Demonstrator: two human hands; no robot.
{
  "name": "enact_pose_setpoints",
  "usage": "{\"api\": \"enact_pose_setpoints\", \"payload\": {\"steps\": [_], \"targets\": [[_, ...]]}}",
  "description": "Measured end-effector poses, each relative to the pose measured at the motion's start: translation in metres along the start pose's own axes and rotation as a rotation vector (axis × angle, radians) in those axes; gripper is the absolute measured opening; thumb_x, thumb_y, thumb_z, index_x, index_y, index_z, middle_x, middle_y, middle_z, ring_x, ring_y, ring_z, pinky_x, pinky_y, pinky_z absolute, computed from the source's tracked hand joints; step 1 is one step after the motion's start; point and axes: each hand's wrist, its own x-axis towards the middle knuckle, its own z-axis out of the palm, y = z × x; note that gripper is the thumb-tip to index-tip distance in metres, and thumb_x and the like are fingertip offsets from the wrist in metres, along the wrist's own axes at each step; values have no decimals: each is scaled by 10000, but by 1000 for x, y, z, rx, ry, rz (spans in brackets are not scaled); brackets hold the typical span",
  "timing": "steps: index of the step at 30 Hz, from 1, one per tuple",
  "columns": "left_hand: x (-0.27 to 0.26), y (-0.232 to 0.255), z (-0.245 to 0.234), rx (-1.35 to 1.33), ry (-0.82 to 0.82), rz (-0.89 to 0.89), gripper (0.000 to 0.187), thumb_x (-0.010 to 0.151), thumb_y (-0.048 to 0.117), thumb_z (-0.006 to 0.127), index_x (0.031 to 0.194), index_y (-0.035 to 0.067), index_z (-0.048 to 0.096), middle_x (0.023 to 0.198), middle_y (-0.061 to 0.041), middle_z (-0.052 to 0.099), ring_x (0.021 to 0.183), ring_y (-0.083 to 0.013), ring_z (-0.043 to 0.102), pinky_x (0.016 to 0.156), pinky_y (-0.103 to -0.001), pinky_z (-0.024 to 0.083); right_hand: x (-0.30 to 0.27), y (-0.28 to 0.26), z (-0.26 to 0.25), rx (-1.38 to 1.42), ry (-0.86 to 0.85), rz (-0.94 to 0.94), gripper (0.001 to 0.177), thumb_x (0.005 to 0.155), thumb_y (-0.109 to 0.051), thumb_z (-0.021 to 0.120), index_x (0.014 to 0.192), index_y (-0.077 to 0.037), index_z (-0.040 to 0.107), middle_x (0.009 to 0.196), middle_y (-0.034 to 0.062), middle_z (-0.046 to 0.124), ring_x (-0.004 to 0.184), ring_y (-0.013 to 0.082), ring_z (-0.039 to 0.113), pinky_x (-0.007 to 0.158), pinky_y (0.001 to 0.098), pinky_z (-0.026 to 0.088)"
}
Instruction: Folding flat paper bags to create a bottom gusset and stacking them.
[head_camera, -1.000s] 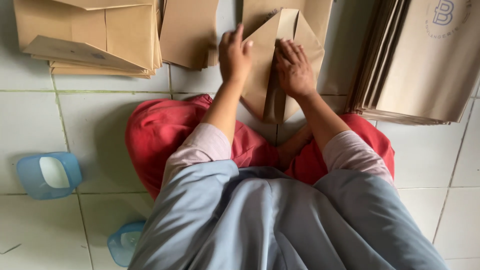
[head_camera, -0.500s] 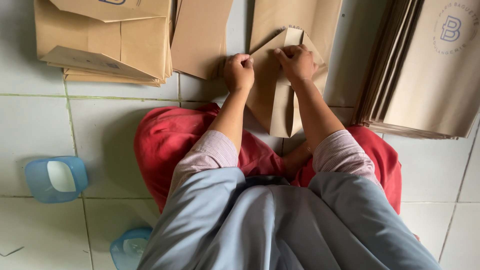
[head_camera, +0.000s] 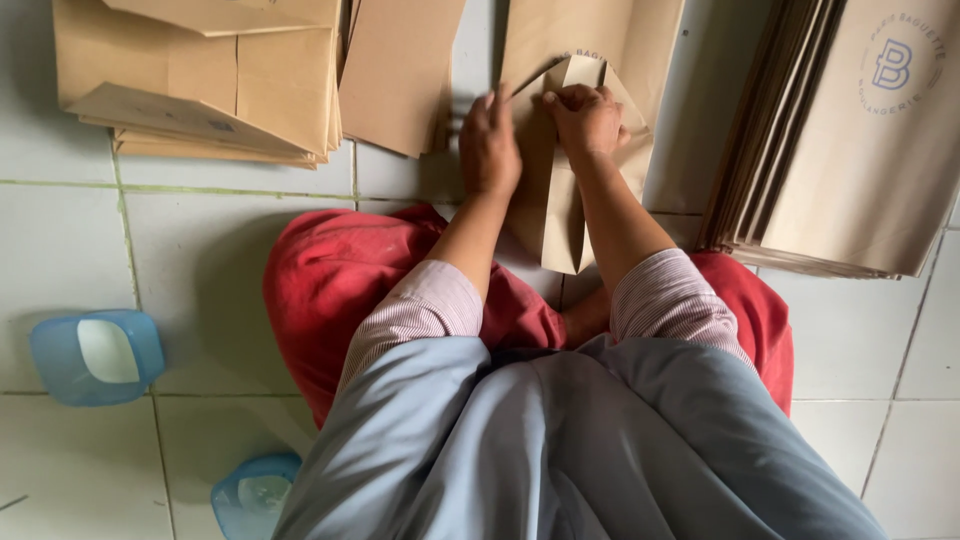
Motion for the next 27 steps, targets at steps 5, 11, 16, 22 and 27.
{"api": "enact_pose_setpoints", "payload": {"steps": [5,11,16,22,27], "targets": [[-21,21,-11,263,-265,559,694,1035,262,695,1618,114,349,1703,-43,233,1589,-259,245,1315,-473,292,13,8,8,5,-2,-14,184,831,-513,694,977,-461,793,1122,-125,662,1158,175,529,965,477,311],[-23,23,-18,461,-406,421,771,1086,431,601,1661,130,183,1733,-26,165,1606,-199,143,1330,-387,116,7,0,1,-20,-27,-6,320,783,-664,705,995,-441,796,1137,-108,638,1176,176,529,960,481,315],[-19,25,-15,472,-450,396,767,1100,443,561,1671,131,154,1740,-31,117,1609,-206,90,1324,-390,63,9,-2,1,-18,7,2,274,769,-647,736,951,-455,803,1092,-120,652,1154,166,550,930,486,318],[-20,27,-22,513,-446,408,769,1112,453,549,1670,109,147,1738,-55,106,1607,-217,92,1318,-389,63,4,-12,-3,3,-12,19,295,760,-641,732,963,-440,806,1130,-140,657,1162,156,549,935,473,307],[-25,25,-21,507,-461,447,750,1134,418,559,1667,93,143,1732,-104,82,1612,-265,91,1329,-435,87,-11,-36,-24,144,-82,138,323,757,-668,645,929,-425,771,910,-146,772,1185,133,497,965,422,260]]}}
